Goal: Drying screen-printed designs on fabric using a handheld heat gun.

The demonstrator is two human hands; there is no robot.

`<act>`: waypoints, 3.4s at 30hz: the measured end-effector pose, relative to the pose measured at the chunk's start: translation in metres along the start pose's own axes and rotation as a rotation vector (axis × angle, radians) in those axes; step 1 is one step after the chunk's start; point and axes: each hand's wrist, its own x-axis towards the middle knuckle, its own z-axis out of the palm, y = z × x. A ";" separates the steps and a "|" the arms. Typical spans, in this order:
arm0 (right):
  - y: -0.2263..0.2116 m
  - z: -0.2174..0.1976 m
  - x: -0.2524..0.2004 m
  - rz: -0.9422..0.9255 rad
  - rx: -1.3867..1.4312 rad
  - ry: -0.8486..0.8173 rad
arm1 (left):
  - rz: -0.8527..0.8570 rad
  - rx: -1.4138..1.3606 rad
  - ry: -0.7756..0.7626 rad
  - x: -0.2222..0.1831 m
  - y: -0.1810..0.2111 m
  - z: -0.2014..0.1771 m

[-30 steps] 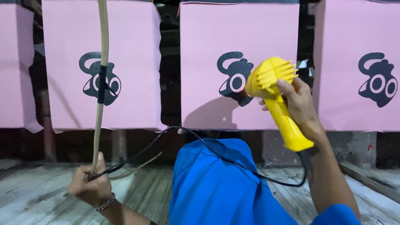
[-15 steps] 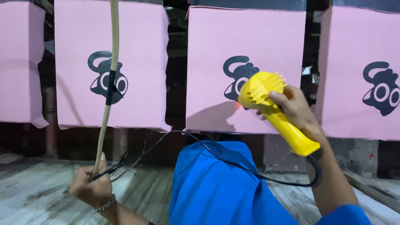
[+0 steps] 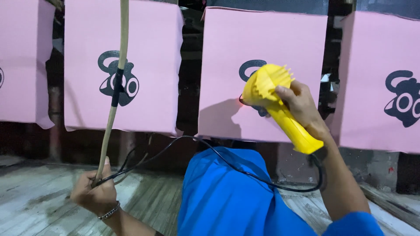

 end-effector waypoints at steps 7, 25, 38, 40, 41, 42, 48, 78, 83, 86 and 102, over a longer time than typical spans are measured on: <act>0.005 -0.007 -0.001 0.074 0.043 -0.014 | -0.100 -0.063 -0.053 0.000 0.008 0.000; -0.019 -0.006 0.010 -0.072 -0.009 0.065 | -0.111 -0.166 -0.041 0.007 0.038 -0.004; 0.005 -0.032 0.008 0.004 -0.013 0.089 | -0.147 -0.195 -0.057 0.013 0.048 -0.003; 0.008 -0.034 0.008 0.049 0.001 0.044 | -0.180 -0.211 -0.069 0.014 0.047 0.000; 0.008 -0.033 0.009 -0.022 0.002 0.055 | -0.179 -0.187 -0.075 0.013 0.044 0.001; 0.008 -0.032 0.010 -0.092 0.003 0.067 | -0.179 -0.162 -0.081 0.013 0.041 0.002; 0.002 -0.037 -0.002 0.005 0.005 -0.011 | -0.130 -0.163 -0.079 0.014 0.041 0.001; 0.024 -0.069 -0.033 0.054 0.106 0.108 | -0.092 -0.194 -0.110 0.029 0.057 0.017; 0.016 -0.068 -0.028 -0.081 0.087 0.194 | -0.085 -0.206 -0.132 0.030 0.063 0.012; 0.025 -0.069 -0.038 -0.073 0.079 0.179 | -0.084 -0.193 -0.113 0.030 0.059 0.014; 0.020 -0.081 -0.001 -0.151 0.055 0.148 | -0.131 -0.212 -0.102 0.026 0.054 0.010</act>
